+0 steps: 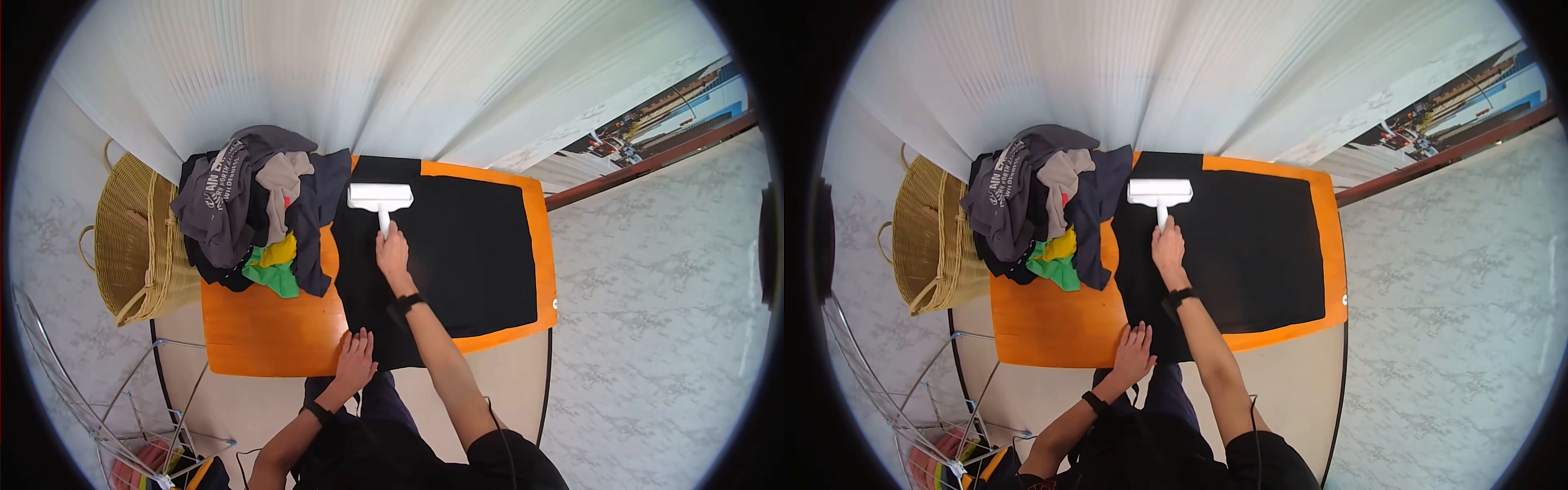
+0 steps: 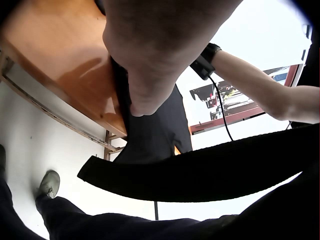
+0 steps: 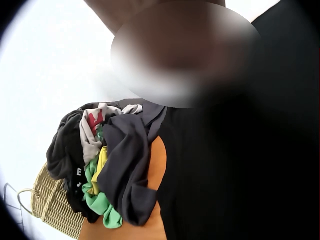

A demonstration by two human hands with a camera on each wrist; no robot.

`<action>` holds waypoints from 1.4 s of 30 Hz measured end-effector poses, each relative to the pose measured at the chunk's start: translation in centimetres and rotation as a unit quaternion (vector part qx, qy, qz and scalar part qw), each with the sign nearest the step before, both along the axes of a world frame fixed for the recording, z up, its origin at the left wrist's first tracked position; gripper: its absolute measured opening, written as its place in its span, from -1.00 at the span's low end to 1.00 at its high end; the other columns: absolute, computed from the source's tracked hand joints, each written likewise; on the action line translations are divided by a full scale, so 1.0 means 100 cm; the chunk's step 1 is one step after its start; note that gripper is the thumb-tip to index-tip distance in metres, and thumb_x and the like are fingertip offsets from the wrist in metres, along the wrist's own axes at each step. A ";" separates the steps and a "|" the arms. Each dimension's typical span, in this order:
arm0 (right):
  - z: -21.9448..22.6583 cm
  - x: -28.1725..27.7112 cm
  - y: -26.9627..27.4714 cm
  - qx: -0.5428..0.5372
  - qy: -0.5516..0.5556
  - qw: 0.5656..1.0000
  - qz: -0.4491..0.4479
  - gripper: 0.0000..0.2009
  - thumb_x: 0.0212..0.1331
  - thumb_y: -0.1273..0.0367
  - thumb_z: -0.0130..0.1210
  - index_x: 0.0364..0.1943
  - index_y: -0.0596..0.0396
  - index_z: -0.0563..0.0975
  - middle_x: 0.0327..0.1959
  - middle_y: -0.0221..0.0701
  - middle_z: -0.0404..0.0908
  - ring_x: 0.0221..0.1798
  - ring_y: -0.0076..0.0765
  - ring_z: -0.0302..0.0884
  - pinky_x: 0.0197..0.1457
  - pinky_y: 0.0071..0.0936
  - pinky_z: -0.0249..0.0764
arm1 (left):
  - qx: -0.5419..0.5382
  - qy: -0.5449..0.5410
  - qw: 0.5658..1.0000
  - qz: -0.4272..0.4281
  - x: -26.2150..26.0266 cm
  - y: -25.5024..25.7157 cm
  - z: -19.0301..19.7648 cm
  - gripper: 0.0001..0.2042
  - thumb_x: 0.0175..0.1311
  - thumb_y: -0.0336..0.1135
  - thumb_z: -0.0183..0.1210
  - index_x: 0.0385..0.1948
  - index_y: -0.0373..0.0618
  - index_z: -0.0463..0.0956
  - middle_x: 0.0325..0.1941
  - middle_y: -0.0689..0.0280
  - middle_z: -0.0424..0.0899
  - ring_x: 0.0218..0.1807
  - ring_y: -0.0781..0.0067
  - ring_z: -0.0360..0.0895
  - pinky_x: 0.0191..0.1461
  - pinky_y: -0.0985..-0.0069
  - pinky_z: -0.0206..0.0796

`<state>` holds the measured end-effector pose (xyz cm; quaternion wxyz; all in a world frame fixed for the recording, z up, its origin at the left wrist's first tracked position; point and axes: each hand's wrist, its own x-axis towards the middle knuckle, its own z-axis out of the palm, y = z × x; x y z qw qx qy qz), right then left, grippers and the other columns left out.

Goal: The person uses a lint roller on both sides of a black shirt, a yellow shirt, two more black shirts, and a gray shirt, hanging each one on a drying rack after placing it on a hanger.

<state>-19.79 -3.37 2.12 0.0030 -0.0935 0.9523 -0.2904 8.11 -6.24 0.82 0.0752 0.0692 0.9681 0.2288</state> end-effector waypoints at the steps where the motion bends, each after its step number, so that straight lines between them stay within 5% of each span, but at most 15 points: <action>1: 0.001 -0.006 -0.003 -0.002 -0.001 1.000 -0.001 -0.70 0.29 0.33 0.06 -0.03 0.28 0.40 -0.29 0.11 0.56 -0.22 0.32 0.57 -0.16 0.08 0.50 | -0.002 -0.001 1.000 -0.001 0.001 0.000 0.002 -0.22 0.13 -0.10 0.23 0.34 -0.39 0.14 0.37 -0.13 0.25 0.36 -0.04 0.24 0.56 0.09 -0.18; 8: 0.008 -0.014 0.009 -0.034 0.018 0.999 0.021 -0.71 0.30 0.34 0.04 -0.03 0.29 0.42 -0.32 0.10 0.57 -0.20 0.29 0.57 -0.13 0.06 0.49 | 0.022 -0.016 1.000 -0.005 0.003 -0.005 0.008 -0.22 0.15 -0.10 0.23 0.34 -0.41 0.13 0.44 -0.13 0.16 0.43 -0.05 0.17 0.57 0.12 -0.18; 12: 0.024 0.062 0.049 -0.038 -0.030 0.998 0.042 -0.67 0.30 0.34 0.03 0.05 0.29 0.40 -0.26 0.14 0.55 -0.19 0.34 0.55 -0.13 0.09 0.50 | 0.138 -0.003 0.989 0.055 0.003 -0.018 0.008 -0.23 0.17 -0.19 0.21 0.35 -0.44 0.08 0.46 -0.15 0.12 0.47 -0.15 0.09 0.54 0.11 -0.12; 19: 0.041 0.203 0.112 0.004 -0.121 0.992 0.045 -0.60 0.30 0.33 0.04 0.16 0.22 0.33 -0.29 0.07 0.52 -0.28 0.32 0.57 -0.27 0.07 0.54 | 0.072 0.060 0.980 0.175 -0.027 -0.060 0.014 -0.32 0.28 -0.33 0.02 0.40 -0.42 -0.02 0.51 -0.11 0.03 0.52 -0.10 0.01 0.55 0.15 -0.14; 28: 0.069 0.311 0.184 0.042 -0.217 0.975 0.015 -0.55 0.29 0.31 0.07 0.21 0.20 0.32 -0.25 0.04 0.53 -0.30 0.27 0.57 -0.26 0.03 0.54 | 0.077 0.038 0.986 0.140 -0.076 -0.057 0.009 -0.34 0.32 -0.34 0.01 0.42 -0.39 -0.02 0.53 -0.08 -0.01 0.55 -0.06 -0.04 0.56 0.17 -0.16; 32: 0.072 0.301 0.198 -0.014 -0.202 0.979 -0.022 -0.56 0.28 0.34 0.08 0.20 0.23 0.36 -0.24 0.08 0.56 -0.26 0.28 0.57 -0.18 0.04 0.51 | 0.068 0.028 0.992 0.102 -0.076 -0.044 0.000 -0.31 0.32 -0.27 0.05 0.42 -0.38 -0.02 0.54 -0.08 -0.02 0.55 -0.06 -0.05 0.56 0.14 -0.17; 36: 0.059 0.204 0.175 -0.050 -0.090 0.991 -0.083 -0.60 0.26 0.37 0.09 0.13 0.30 0.43 -0.20 0.11 0.57 -0.16 0.31 0.55 -0.08 0.00 0.48 | 0.013 0.034 0.998 0.051 -0.073 -0.028 -0.007 -0.23 0.25 -0.19 0.15 0.41 -0.39 -0.02 0.54 -0.10 -0.04 0.56 -0.06 -0.08 0.56 0.12 -0.19; 42: 0.027 0.054 0.104 -0.062 -0.047 0.997 -0.028 -0.64 0.27 0.37 0.07 0.10 0.27 0.43 -0.25 0.12 0.57 -0.17 0.33 0.55 -0.11 0.05 0.49 | 0.000 0.017 0.997 0.080 -0.065 -0.023 -0.009 -0.09 0.12 -0.07 0.29 0.41 -0.39 -0.01 0.55 -0.08 -0.07 0.57 -0.04 -0.10 0.57 0.13 -0.23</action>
